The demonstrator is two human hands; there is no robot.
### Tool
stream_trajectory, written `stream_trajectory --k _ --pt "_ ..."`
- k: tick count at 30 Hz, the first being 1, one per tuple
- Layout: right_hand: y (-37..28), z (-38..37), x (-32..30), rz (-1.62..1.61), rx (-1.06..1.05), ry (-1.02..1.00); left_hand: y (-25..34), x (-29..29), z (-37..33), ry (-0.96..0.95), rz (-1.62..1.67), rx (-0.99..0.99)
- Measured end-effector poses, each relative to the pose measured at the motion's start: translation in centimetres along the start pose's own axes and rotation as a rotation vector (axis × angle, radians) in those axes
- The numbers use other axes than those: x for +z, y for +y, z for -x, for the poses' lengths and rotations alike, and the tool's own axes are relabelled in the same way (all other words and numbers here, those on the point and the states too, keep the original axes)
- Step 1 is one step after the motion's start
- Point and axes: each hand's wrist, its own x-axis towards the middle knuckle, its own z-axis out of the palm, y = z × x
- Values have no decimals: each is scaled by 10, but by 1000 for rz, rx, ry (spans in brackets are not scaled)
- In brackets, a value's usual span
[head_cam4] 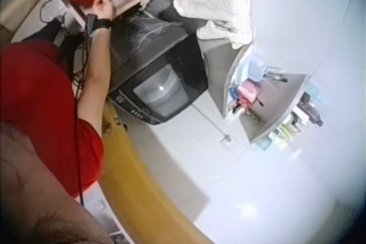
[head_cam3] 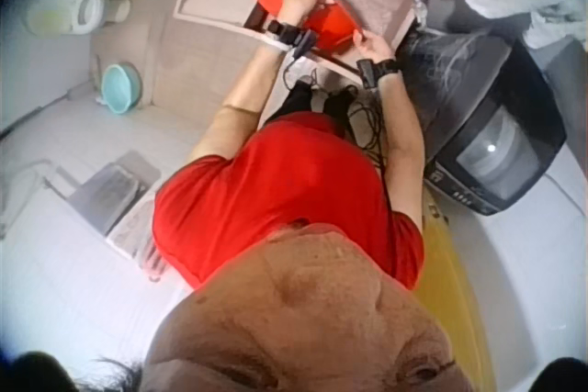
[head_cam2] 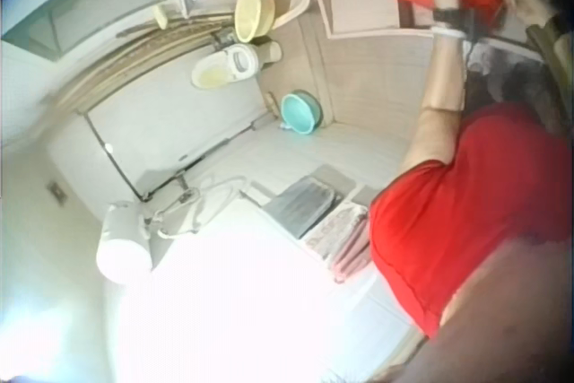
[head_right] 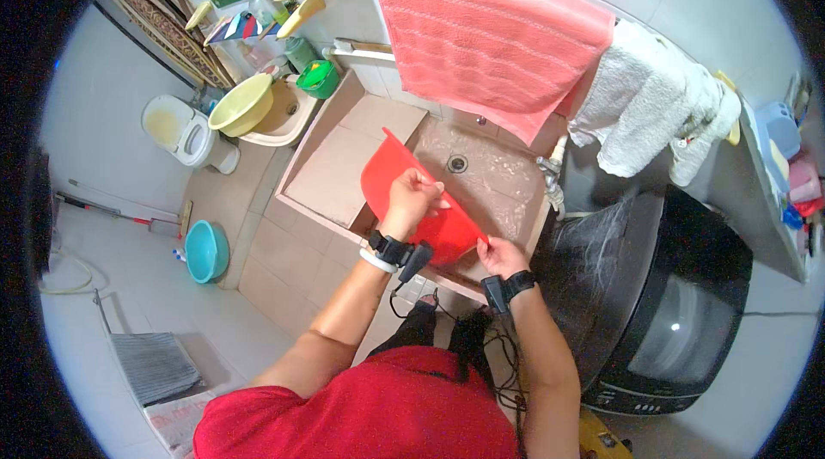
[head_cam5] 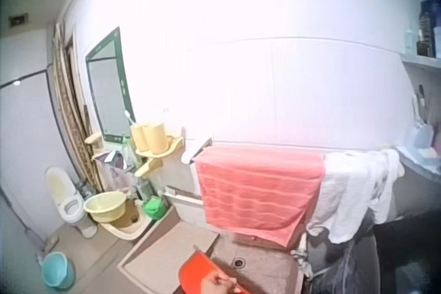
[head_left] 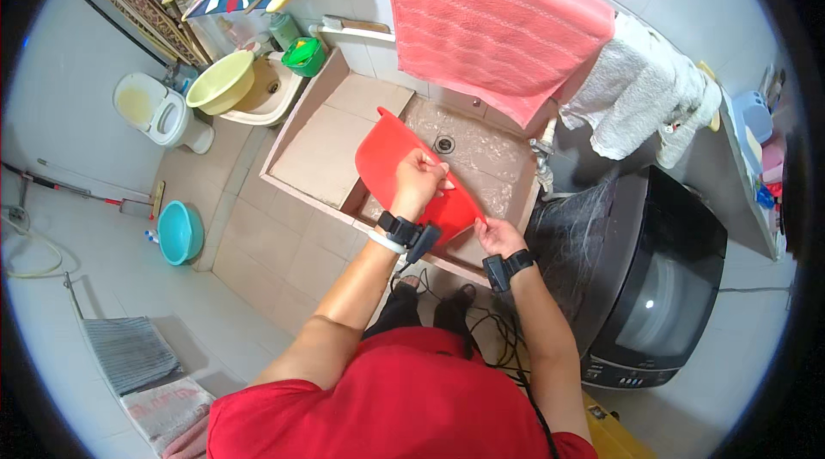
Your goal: The person places a red basin in a sink, fills it with water from a tap, and then hand-washes a pink cloth using a bar of soap, rubbing and rinsing it repeatedly.
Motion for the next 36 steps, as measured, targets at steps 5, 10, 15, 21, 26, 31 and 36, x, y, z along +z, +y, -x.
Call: stream_trajectory --k 5,10,15,21,26,31,36 --pt "27 -6 -6 1 124 147 -6 18 16 -50 -376 220" --pt "63 -6 14 66 234 186 17 32 48 38 -775 507" --pt "107 3 44 120 109 56 22 36 66 -9 -936 553" --pt "110 5 52 102 185 -173 36 34 84 30 -990 589" --pt "110 -9 63 147 311 -249 50 4 90 63 -935 591" --pt "88 -35 68 326 293 -65 58 -44 90 228 -840 577" --pt "81 -43 98 496 118 -48 46 -116 74 255 -299 505"
